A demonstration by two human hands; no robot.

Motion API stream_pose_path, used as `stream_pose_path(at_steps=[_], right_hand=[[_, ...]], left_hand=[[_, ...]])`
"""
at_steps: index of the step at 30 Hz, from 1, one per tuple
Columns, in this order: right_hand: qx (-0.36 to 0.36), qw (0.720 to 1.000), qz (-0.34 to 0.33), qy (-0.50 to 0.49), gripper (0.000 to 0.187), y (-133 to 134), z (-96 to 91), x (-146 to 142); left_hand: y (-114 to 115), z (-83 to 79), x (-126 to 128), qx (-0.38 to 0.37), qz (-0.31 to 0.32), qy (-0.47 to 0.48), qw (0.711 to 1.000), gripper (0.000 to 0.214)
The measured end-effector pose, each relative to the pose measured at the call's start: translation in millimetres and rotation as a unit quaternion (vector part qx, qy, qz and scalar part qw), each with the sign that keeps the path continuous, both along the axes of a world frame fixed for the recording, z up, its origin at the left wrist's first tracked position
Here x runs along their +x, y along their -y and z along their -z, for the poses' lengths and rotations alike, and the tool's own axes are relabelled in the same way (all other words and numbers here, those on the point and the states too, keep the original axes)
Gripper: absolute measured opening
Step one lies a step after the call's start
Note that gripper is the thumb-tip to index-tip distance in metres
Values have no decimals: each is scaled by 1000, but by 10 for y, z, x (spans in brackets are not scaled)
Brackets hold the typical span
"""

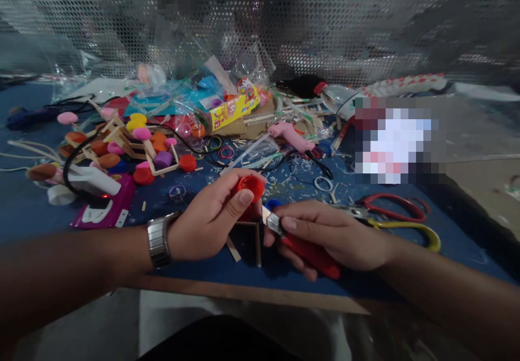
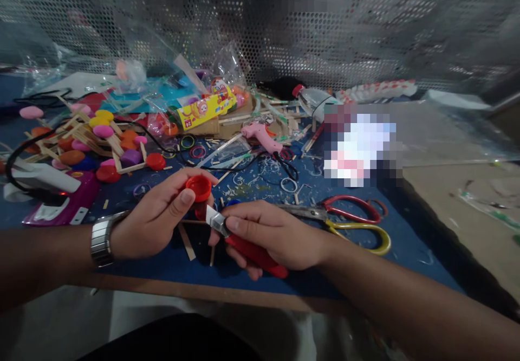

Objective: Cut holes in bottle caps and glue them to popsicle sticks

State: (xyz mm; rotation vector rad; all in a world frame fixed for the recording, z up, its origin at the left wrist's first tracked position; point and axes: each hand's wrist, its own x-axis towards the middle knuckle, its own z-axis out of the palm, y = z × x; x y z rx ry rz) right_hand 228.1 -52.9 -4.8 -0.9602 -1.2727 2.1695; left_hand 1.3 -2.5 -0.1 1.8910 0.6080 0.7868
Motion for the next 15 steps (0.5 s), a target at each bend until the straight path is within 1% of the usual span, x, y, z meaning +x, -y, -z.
stream_pose_path(at_steps=[5,12,15], right_hand=[[8,1000,4,-21,38,-10,-19,-16],[-10,1000,4,-18,39,-1,-15,-29],[-21,999,4,-24,37,7,-7,-33]], left_hand=[[-12,-20,-5,49,3,-22,999,32],[-27,-11,-10,52,0,-33,998,34],[-19,-27,-21,61,-7,-53,997,34]])
